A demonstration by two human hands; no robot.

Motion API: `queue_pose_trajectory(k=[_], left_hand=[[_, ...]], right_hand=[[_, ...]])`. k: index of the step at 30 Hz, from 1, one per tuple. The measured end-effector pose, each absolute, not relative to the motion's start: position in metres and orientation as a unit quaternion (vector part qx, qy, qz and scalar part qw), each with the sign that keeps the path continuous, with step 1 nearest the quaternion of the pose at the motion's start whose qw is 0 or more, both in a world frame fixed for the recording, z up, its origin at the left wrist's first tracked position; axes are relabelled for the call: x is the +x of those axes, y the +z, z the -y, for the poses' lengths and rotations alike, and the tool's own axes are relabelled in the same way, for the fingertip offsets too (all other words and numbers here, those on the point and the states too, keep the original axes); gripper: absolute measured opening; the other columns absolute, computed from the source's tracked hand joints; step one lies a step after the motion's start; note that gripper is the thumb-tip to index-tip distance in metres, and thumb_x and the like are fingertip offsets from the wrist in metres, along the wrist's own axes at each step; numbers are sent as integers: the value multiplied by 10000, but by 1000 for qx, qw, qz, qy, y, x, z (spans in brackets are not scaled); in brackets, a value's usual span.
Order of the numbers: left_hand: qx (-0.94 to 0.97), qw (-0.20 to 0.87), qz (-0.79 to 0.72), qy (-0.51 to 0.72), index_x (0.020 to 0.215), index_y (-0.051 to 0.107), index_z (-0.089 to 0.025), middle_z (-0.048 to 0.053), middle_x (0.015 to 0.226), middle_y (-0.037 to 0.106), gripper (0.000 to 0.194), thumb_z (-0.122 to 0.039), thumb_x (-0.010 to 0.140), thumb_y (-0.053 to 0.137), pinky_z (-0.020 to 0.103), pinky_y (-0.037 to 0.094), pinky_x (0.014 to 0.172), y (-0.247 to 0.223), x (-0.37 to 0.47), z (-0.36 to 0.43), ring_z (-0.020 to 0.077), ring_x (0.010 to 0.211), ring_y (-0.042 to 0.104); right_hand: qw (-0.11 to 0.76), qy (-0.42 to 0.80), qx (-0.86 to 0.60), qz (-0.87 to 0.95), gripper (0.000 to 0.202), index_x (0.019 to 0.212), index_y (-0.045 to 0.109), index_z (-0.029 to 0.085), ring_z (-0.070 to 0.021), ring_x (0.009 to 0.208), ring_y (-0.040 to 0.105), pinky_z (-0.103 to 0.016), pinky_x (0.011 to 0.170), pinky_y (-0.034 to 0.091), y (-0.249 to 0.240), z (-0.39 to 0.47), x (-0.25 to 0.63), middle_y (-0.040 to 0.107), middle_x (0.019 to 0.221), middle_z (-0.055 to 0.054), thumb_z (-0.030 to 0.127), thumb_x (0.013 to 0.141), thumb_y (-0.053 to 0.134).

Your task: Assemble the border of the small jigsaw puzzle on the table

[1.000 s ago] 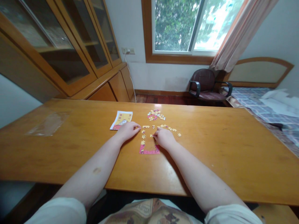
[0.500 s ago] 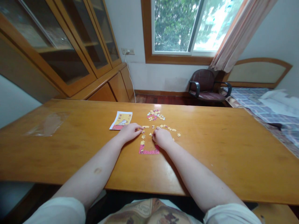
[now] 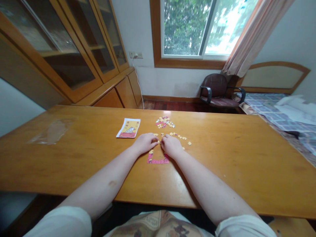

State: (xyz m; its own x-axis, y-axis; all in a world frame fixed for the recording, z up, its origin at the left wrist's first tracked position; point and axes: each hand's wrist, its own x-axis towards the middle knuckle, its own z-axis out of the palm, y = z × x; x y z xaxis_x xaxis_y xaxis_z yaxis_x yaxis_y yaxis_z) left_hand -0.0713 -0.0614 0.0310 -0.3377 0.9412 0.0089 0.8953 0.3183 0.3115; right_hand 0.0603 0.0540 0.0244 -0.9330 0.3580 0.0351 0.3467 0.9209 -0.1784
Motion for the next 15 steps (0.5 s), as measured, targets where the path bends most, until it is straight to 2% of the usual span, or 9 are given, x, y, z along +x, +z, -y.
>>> queue_pose_trajectory(k=[5, 10, 15], left_hand=[[531, 120, -816, 193, 889, 726, -234, 46, 878, 678, 211, -344, 810, 565, 274, 470, 731, 28, -74, 60, 190, 821, 614], [488, 131, -818, 274, 893, 742, -201, 55, 872, 699, 258, -378, 791, 585, 284, 479, 756, 22, -84, 62, 192, 817, 622], [438, 171, -823, 320, 876, 740, -195, 50, 894, 726, 258, -385, 779, 595, 274, 489, 753, 18, -97, 69, 193, 823, 638]], right_hand=[[67, 142, -195, 968, 235, 918, 680, 188, -157, 855, 604, -235, 757, 423, 25, -55, 62, 645, 952, -70, 337, 906, 499], [120, 229, -217, 941, 181, 913, 686, 192, -154, 903, 596, -236, 809, 420, 27, -56, 58, 675, 945, -49, 318, 875, 561], [74, 270, -253, 926, 181, 900, 707, 205, -167, 880, 615, -250, 780, 429, 33, -55, 37, 709, 939, -49, 335, 846, 592]])
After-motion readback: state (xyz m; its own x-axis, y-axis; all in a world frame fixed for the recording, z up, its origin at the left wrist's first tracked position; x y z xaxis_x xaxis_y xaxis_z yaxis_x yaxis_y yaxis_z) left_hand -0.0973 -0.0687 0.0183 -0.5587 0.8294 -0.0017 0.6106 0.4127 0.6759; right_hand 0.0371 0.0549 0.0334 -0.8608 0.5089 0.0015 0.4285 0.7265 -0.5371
